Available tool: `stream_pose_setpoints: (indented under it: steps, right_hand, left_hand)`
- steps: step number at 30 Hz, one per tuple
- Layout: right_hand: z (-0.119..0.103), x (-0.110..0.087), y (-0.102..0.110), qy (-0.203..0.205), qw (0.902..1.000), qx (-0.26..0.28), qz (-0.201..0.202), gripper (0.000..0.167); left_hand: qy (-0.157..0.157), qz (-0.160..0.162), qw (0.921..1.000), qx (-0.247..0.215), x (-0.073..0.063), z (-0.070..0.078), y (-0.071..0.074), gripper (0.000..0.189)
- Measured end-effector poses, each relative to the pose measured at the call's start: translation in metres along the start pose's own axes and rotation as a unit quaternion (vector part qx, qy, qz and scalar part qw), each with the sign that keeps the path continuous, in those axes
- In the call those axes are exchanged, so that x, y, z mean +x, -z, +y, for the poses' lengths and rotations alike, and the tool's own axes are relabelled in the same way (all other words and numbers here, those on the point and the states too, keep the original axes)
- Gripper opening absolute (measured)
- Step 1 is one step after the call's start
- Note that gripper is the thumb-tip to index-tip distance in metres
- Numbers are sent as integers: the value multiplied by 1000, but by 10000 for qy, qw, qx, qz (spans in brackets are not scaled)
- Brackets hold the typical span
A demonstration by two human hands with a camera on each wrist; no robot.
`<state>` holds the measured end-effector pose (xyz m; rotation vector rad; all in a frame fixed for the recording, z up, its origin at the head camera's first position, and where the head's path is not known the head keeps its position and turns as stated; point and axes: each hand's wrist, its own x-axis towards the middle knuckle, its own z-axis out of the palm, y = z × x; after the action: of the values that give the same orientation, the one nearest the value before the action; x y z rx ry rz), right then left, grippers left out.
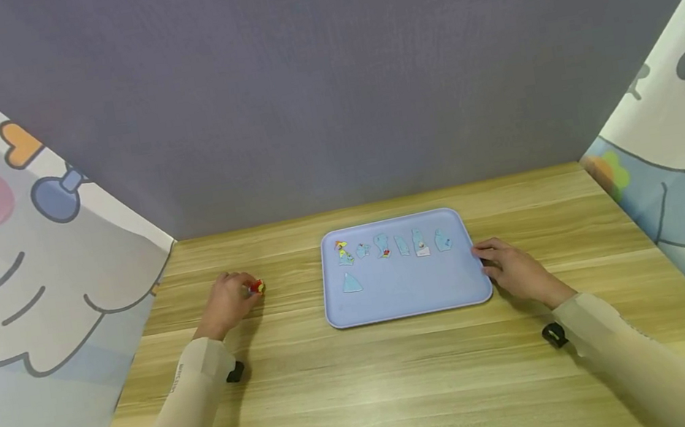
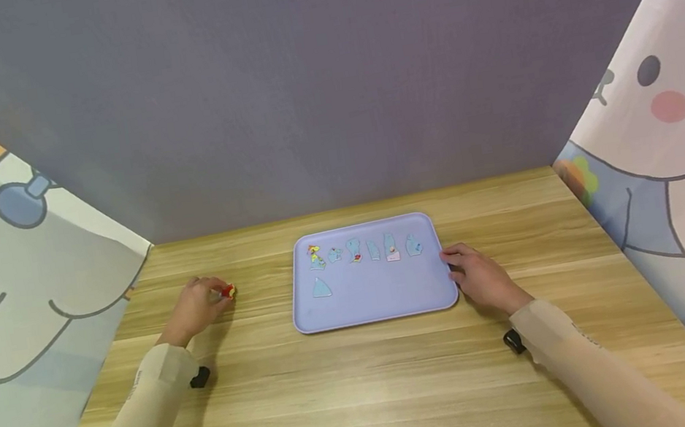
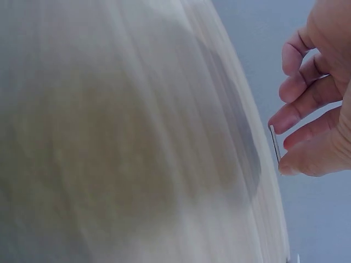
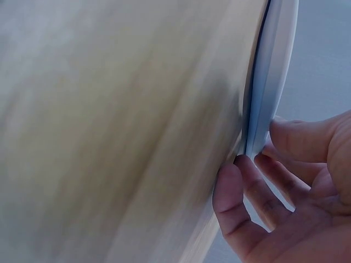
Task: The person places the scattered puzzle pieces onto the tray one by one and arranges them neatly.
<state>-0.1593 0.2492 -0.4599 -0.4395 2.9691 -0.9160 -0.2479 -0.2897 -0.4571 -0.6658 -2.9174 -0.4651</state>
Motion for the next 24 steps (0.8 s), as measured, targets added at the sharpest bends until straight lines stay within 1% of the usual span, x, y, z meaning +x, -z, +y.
stream_pose_setpoints:
  steps: [4,10,12,18,24]
  right_hand:
    - [0,1,0,-5,10000,8,-14,42]
    - [1,1,0,-28,10000,-2,-40,42]
    - [1,1,0,-35,10000,-17,-42,42]
    - [1,1,0,-28,10000,-10,-49,42]
    - [1,1,0,-21,10000,-15,-54,42]
  left_hand:
    - [-36,-1,10000,54,1,4,1,18]
    - [-151,41,9998,110,5,14,2,18]
    - [-157,12,9999,30,7,20,3,19]
    - [-87,-78,9991,-402,12,40,5,18]
    - [-176,-69,9984,-538,18,54,7,18]
